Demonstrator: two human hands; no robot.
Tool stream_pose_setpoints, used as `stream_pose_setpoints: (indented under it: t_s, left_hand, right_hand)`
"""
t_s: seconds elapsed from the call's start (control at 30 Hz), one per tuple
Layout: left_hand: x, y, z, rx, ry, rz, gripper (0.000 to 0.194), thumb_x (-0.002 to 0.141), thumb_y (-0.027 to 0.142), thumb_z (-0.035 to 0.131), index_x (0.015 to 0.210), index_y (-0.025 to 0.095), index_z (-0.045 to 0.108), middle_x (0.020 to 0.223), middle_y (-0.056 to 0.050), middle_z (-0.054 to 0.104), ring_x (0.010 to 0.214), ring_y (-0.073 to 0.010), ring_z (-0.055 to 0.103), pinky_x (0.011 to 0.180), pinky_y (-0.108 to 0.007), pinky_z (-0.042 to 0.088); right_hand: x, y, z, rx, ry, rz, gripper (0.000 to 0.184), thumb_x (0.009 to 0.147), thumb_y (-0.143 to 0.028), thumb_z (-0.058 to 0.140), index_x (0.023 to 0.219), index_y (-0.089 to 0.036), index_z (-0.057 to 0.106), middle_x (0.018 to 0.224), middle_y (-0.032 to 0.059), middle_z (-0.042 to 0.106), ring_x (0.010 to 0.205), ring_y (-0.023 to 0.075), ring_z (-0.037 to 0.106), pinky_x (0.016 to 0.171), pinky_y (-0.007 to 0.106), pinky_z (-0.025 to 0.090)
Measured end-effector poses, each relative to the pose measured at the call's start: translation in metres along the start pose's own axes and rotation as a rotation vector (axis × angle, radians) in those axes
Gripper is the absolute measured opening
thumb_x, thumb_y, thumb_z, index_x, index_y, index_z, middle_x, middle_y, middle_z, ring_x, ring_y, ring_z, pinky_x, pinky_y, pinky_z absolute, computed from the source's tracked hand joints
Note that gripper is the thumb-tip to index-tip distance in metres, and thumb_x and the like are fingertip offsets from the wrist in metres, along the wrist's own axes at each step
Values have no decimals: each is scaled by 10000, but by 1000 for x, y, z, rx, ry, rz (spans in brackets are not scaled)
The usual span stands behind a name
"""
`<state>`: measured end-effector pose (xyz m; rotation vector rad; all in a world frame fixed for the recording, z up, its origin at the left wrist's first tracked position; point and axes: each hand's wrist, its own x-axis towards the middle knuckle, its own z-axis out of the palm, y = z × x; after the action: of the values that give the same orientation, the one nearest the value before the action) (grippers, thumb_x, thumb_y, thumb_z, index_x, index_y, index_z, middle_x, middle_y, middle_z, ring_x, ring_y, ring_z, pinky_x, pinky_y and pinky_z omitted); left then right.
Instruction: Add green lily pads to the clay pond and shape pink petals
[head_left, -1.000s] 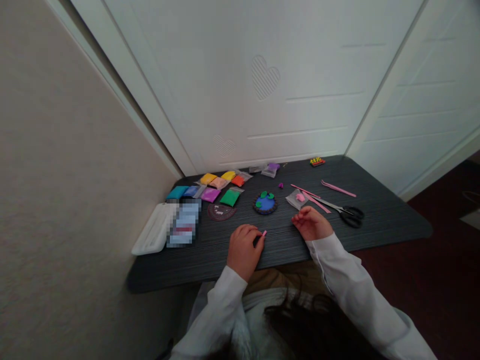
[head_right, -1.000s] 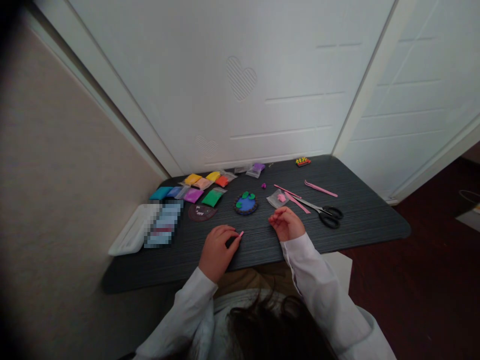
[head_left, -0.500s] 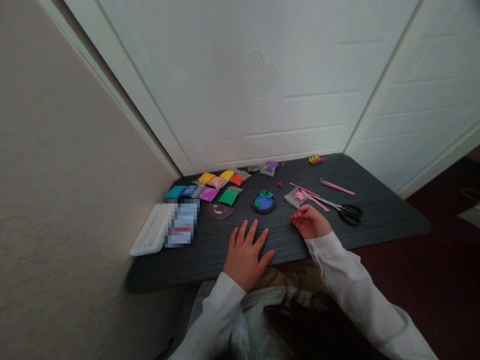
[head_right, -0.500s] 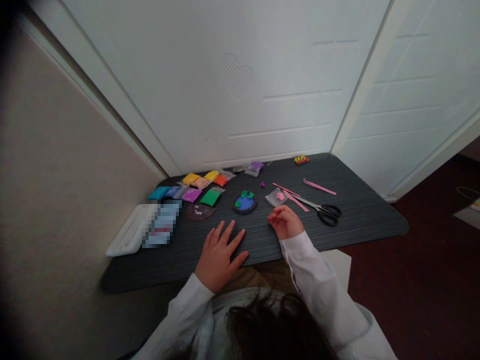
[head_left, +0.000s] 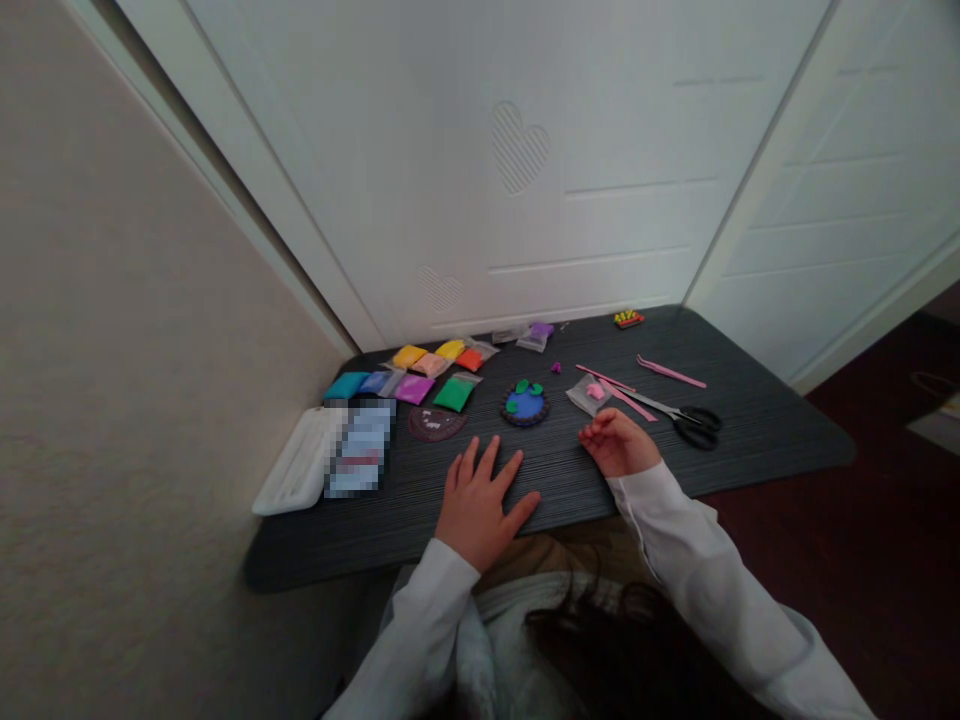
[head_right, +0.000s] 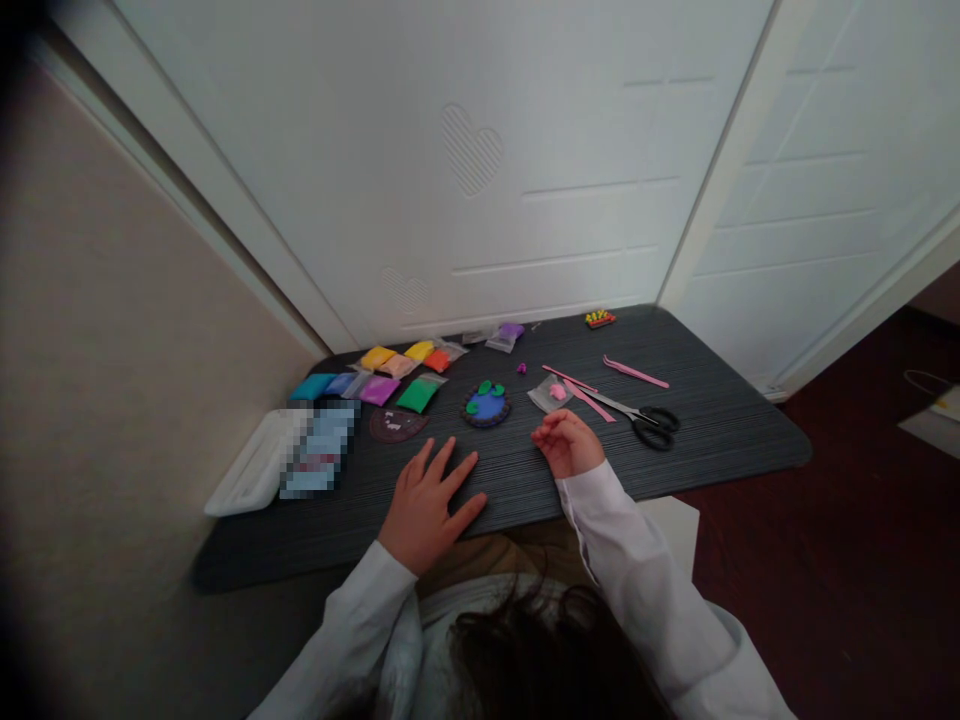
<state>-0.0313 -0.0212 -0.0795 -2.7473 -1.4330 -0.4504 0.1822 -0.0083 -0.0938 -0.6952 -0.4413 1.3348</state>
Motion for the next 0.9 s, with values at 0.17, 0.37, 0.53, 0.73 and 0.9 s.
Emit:
stream_pose_setpoints:
  t_s: [0.17,0.37,0.53,0.73,0.9]
  left_hand:
    - [2,-4,0,-31,-28,85,525,752,534,409,1218,295,428,1334,-53,365,1249,-299,230,972,-486,247]
    - [3,-6,0,-9,-30,69,541,753,538,402,1237,296,400,1325,-55,380,1243,-299,245,970,-489,246]
    - [4,-6,0,-5,-27,31,526,774,530,366,1239,287,399,1320,-56,389,1240,-284,257,973,-475,247]
    - [3,-7,1,-19,-64,105,537,754,558,377,1240,328,380,1332,-32,372,1252,-279,233,986,-483,211]
    - [5,-7,2,-6,-26,21,530,779,523,361,1251,281,380,1323,-60,383,1242,-272,256,981,-465,225]
  right_hand:
    - [0,0,0,2,-7,-5,148,532,-61,505,563,-201,544,511,-42,547,540,88,528,622,267,460]
    - [0,1,-1,0,-6,-2,158,522,-47,503,556,-197,539,503,-38,543,534,97,530,613,277,462]
    - [1,1,-1,7,-3,-4,159,518,-51,493,556,-195,549,494,-38,542,533,85,522,612,260,459]
    - [1,1,-1,7,5,-5,161,518,-44,491,558,-188,553,499,-30,549,537,87,527,615,260,461]
    - [0,1,0,7,1,-6,150,519,-53,502,558,-189,550,502,-31,549,536,91,529,615,269,463]
